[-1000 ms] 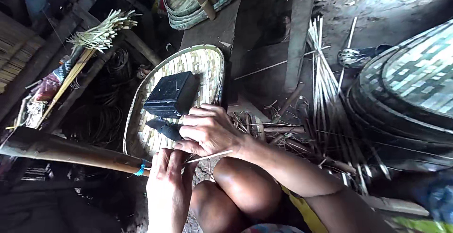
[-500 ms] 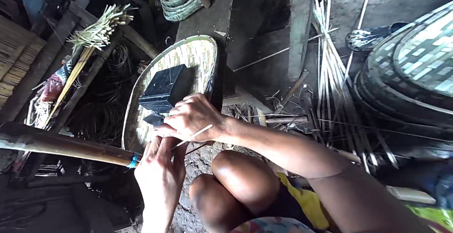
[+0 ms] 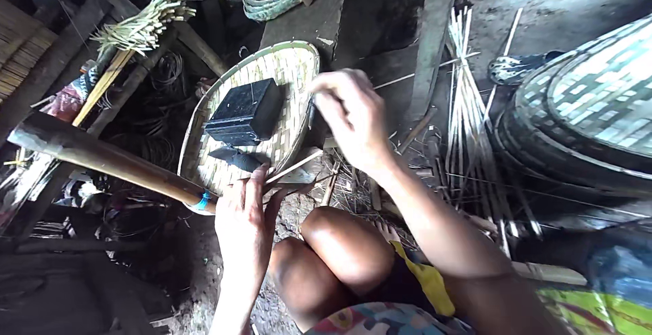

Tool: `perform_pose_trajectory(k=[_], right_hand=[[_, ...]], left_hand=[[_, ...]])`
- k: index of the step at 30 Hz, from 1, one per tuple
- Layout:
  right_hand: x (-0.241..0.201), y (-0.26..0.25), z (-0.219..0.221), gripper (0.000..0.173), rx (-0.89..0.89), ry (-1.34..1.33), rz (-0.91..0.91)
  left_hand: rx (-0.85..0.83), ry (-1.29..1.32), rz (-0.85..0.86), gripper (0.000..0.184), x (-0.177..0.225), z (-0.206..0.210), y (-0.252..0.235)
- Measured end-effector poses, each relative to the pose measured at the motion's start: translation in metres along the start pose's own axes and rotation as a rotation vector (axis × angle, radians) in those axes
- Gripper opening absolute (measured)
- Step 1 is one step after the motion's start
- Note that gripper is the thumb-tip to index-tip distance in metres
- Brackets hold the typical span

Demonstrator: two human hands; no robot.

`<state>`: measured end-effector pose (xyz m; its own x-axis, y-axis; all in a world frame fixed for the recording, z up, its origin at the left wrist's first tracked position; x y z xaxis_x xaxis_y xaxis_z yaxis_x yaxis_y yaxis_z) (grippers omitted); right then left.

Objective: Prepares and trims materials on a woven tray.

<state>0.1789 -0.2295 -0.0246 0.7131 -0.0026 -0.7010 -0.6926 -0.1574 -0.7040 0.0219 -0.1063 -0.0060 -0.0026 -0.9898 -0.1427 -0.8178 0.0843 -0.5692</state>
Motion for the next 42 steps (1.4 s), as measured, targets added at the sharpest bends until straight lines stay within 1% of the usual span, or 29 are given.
perform_pose_trajectory(k=[1,2,3,4,5,6,8,10,12,14,16,18,19,20,22,23,24,25,26,27,28,29,31,32,33,35,37,39,42], right_hand=[[0.011,0.014,-0.01,0.023,-0.006,0.009,0.064],[0.018,0.033,-0.013,0.025,-0.05,0.019,0.126],[0.022,0.051,-0.011,0.035,-0.113,0.041,0.176],[0.024,0.066,-0.005,0.05,-0.159,0.062,0.206],[0.025,0.076,0.005,0.061,-0.188,0.092,0.207],[0.026,0.081,0.015,0.067,-0.21,0.119,0.19],[0.03,0.079,0.03,0.071,-0.277,0.146,0.151],[0.032,0.07,0.033,0.071,-0.326,0.178,0.094],[0.034,0.055,0.031,0.064,-0.349,0.19,0.059],[0.044,0.036,0.029,0.061,-0.386,0.186,0.093],[0.056,0.019,0.027,0.057,-0.389,0.252,0.095],[0.065,0.011,0.021,0.047,-0.36,0.292,0.152],[0.068,0.012,0.014,0.042,-0.33,0.281,0.202],[0.071,0.016,0.004,0.04,-0.288,0.265,0.245],[0.075,0.036,-0.02,0.038,-0.153,0.224,0.293],[0.07,0.048,-0.034,0.032,-0.038,0.186,0.272],[0.06,0.061,-0.048,0.024,0.091,0.129,0.205],[0.045,0.072,-0.06,0.016,0.206,0.075,0.12],[0.026,0.081,-0.067,0.013,0.285,0.041,0.028],[0.005,0.086,-0.071,0.014,0.321,0.018,-0.068],[-0.018,0.088,-0.069,0.013,0.31,0.013,-0.162],[-0.04,0.088,-0.062,0.01,0.276,0.028,-0.241],[-0.074,0.084,-0.034,0.009,0.173,0.115,-0.324],[-0.083,0.081,-0.015,0.015,0.111,0.179,-0.333],[-0.087,0.077,0.005,0.025,0.04,0.246,-0.34],[-0.081,0.068,0.035,0.045,-0.079,0.311,-0.375],[-0.066,0.064,0.043,0.049,-0.138,0.337,-0.419],[-0.051,0.056,0.032,0.054,-0.183,0.291,-0.424],[-0.025,0.039,0.012,0.056,-0.209,0.208,-0.396]], left_hand=[[0.042,0.004,0.02,0.04,0.0,0.0,0.002],[0.096,0.008,0.033,0.041,-0.001,-0.001,0.003],[0.153,0.01,0.038,0.044,-0.002,-0.002,0.003],[0.21,0.015,0.042,0.047,-0.003,-0.003,0.002],[0.253,0.029,0.044,0.05,-0.005,-0.004,0.002],[0.272,0.055,0.039,0.053,-0.007,-0.005,0.001],[0.266,0.114,0.024,0.059,-0.009,-0.006,-0.002],[0.293,0.131,0.031,0.061,-0.009,-0.008,-0.007],[0.331,0.108,0.028,0.061,-0.005,-0.012,-0.018],[0.364,0.064,0.021,0.058,0.005,-0.017,-0.033],[0.357,0.007,0.011,0.055,0.023,-0.014,-0.046],[0.365,-0.048,0.063,0.046,0.045,-0.004,-0.05],[0.406,-0.06,0.107,0.04,0.052,-0.001,-0.048],[0.462,-0.023,0.157,0.035,0.055,-0.002,-0.043],[0.517,0.169,0.253,0.028,0.05,-0.011,-0.018],[0.538,0.242,0.279,0.027,0.043,-0.018,0.001],[0.585,0.285,0.246,0.032,0.029,-0.025,0.02],[0.627,0.316,0.152,0.042,0.006,-0.029,0.039],[0.654,0.336,0.055,0.053,-0.02,-0.028,0.053],[0.641,0.362,-0.012,0.063,-0.044,-0.024,0.061],[0.587,0.391,-0.034,0.065,-0.064,-0.017,0.062],[0.495,0.434,-0.027,0.064,-0.077,-0.01,0.057],[0.343,0.57,0.029,0.061,-0.091,0.004,0.044],[0.336,0.666,0.057,0.052,-0.095,0.007,0.04],[0.366,0.761,0.071,0.041,-0.096,0.009,0.038],[0.423,0.862,0.078,0.028,-0.095,0.009,0.037],[0.479,0.879,0.079,0.018,-0.086,0.006,0.038],[0.501,0.785,0.048,0.013,-0.065,0.002,0.034],[0.456,0.564,0.032,0.014,-0.023,-0.001,0.018]])
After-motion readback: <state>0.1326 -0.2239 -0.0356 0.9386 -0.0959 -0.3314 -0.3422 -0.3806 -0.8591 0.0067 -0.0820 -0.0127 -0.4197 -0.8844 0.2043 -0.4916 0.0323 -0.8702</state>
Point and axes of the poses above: each hand's wrist, its own y-axis away from the middle knuckle, its own z-axis out of the palm, x = y × z, the point moved 9 cm from there along -y, towards the middle knuckle, and after that the axes turned 7 degrees about z, right-handed, at the moved point
